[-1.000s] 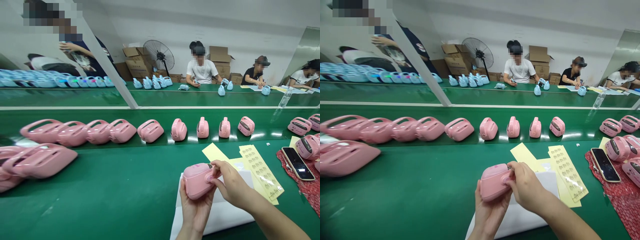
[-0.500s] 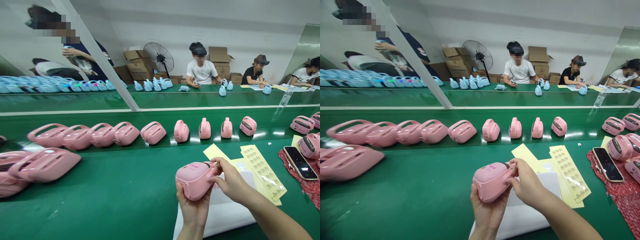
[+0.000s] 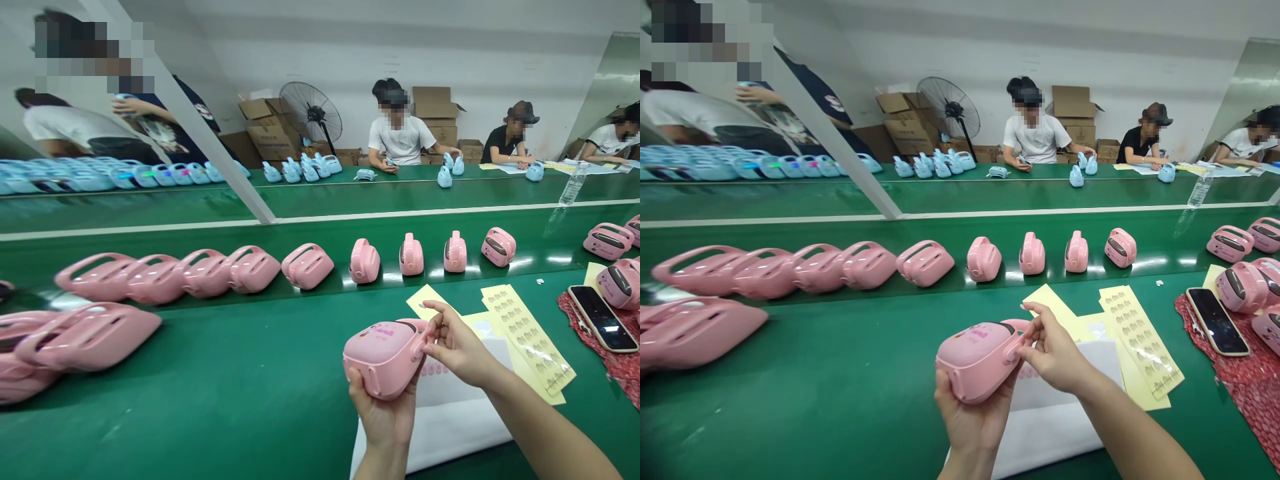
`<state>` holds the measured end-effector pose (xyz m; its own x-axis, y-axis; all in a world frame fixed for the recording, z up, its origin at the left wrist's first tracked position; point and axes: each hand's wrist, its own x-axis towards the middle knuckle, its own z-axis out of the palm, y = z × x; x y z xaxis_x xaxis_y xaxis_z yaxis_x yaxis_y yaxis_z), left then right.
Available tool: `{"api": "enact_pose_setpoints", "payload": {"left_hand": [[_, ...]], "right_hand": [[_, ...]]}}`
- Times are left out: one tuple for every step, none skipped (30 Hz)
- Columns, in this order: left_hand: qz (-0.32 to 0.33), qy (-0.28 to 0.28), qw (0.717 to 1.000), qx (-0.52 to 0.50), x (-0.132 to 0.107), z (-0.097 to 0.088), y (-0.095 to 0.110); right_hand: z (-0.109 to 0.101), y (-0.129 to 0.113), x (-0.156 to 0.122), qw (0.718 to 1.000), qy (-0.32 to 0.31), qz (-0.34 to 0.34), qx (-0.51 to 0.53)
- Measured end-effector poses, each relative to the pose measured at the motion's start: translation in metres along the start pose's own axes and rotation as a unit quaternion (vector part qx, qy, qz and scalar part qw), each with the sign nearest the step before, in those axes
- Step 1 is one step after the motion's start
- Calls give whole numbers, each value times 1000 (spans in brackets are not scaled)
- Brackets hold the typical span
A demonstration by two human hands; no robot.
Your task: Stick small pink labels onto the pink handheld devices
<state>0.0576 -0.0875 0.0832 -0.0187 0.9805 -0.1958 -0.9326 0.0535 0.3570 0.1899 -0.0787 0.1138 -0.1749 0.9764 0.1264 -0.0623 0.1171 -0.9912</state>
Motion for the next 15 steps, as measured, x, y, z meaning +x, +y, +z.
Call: {"api": "enact_pose_setpoints", "payload": {"left_hand": [[-5, -5, 1000, -5, 1, 0, 0], [-13, -8, 1000, -12, 2, -2, 1], [-24, -9, 999, -20, 3, -3, 1], [-39, -12, 999, -29, 4, -5, 2], [-59, -18, 997, -38, 6, -8, 2], [-80, -31, 995, -48, 8, -11, 3], [-102, -49, 992, -58, 9, -13, 3], [-123, -70, 988, -68, 10, -15, 4], [-140, -93, 983, -77, 11, -17, 4], [-152, -114, 978, -84, 12, -18, 4], [-161, -131, 974, -89, 12, -18, 4], [-168, -147, 970, -92, 11, -17, 3], [-172, -159, 968, -94, 11, -17, 3], [-175, -169, 965, -96, 10, -16, 2], [-177, -176, 963, -97, 10, -15, 2]], "right_hand": [[2, 0, -2, 1000, 8, -9, 3], [3, -2, -4, 1000, 15, -18, 1], [5, -5, -6, 999, 21, -25, -2], [6, -9, -9, 999, 26, -32, -8], [6, -13, -11, 999, 30, -38, -15], [5, -18, -12, 998, 32, -41, -25], [4, -22, -13, 998, 31, -38, -33], [3, -26, -12, 998, 29, -28, -39], [2, -29, -10, 999, 25, -11, -41], [1, -31, -8, 999, 22, 9, -39], [0, -32, -5, 999, 19, 30, -34], [0, -33, -2, 998, 18, 48, -30], [1, -32, 0, 998, 21, 61, -26], [2, -32, 2, 997, 25, 69, -21], [4, -32, 3, 997, 29, 74, -15]]}}
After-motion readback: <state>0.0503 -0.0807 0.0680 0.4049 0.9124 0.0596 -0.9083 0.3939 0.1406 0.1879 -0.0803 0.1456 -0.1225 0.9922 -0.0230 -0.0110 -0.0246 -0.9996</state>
